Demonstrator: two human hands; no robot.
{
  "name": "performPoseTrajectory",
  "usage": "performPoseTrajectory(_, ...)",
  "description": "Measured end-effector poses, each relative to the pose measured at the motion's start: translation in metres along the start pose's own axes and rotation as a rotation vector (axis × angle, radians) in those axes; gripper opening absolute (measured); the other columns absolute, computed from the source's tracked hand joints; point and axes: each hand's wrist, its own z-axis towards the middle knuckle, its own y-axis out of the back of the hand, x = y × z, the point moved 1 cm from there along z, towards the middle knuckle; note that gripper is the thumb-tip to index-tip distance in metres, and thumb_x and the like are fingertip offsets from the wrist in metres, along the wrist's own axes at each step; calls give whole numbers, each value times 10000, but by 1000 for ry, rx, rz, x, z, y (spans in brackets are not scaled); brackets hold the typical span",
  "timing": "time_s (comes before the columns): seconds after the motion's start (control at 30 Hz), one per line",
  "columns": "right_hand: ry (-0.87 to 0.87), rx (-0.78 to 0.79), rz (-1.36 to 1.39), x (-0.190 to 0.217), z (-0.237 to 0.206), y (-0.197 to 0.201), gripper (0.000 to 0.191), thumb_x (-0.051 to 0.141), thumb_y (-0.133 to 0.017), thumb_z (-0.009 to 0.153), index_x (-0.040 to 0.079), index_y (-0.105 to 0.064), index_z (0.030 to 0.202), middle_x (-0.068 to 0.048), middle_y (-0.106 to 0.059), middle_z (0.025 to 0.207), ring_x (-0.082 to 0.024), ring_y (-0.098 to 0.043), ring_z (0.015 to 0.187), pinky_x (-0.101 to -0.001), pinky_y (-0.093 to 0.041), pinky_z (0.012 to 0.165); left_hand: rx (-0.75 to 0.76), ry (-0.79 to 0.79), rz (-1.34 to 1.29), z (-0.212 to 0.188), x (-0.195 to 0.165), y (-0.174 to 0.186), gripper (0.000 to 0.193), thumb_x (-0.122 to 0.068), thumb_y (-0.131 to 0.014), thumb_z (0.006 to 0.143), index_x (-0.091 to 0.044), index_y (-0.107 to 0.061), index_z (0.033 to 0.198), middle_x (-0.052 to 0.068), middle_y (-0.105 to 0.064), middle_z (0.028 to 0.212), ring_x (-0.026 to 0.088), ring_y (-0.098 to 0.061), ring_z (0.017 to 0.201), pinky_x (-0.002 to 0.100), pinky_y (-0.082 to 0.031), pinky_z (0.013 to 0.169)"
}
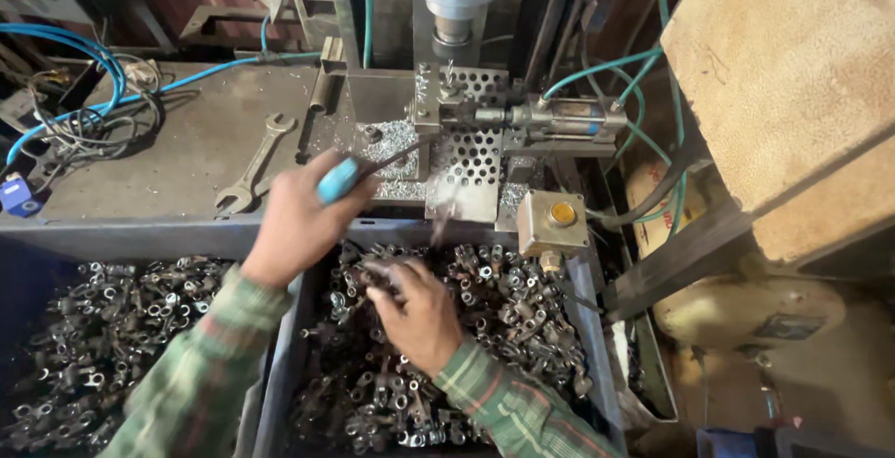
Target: The person picks small metal castings from a bin, holds each under the drill press, and cuts internal threads using a blue-handled tap wrench, then drops the threaded part into a second bin, repeating the cycle continuously.
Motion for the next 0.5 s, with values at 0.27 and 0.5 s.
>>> performPoseTrajectory(0.27, -497, -237, 538, -19, 31, 28, 320, 83, -657, 938, 30, -691, 1251, -143, -770, 1139, -203, -770, 862, -316, -665, 716, -66, 285, 437, -129, 112, 77, 258, -264, -712, 914, -117, -734, 1125, 132, -760, 908, 299, -740, 734, 416, -566, 662)
performPoseTrajectory(0.5, -496, -622, 643, -38, 90, 68, 253, 73, -654, 945, -15, -700, 1177, -164, -762, 1104, -216, -768, 862, -318, -665, 688, 99, 398, 626, -203, 198, 80, 276, -269, -708, 844, -155, -705, 1096, 103, -767, 954, 333, -750, 799, 464, -604, 700)
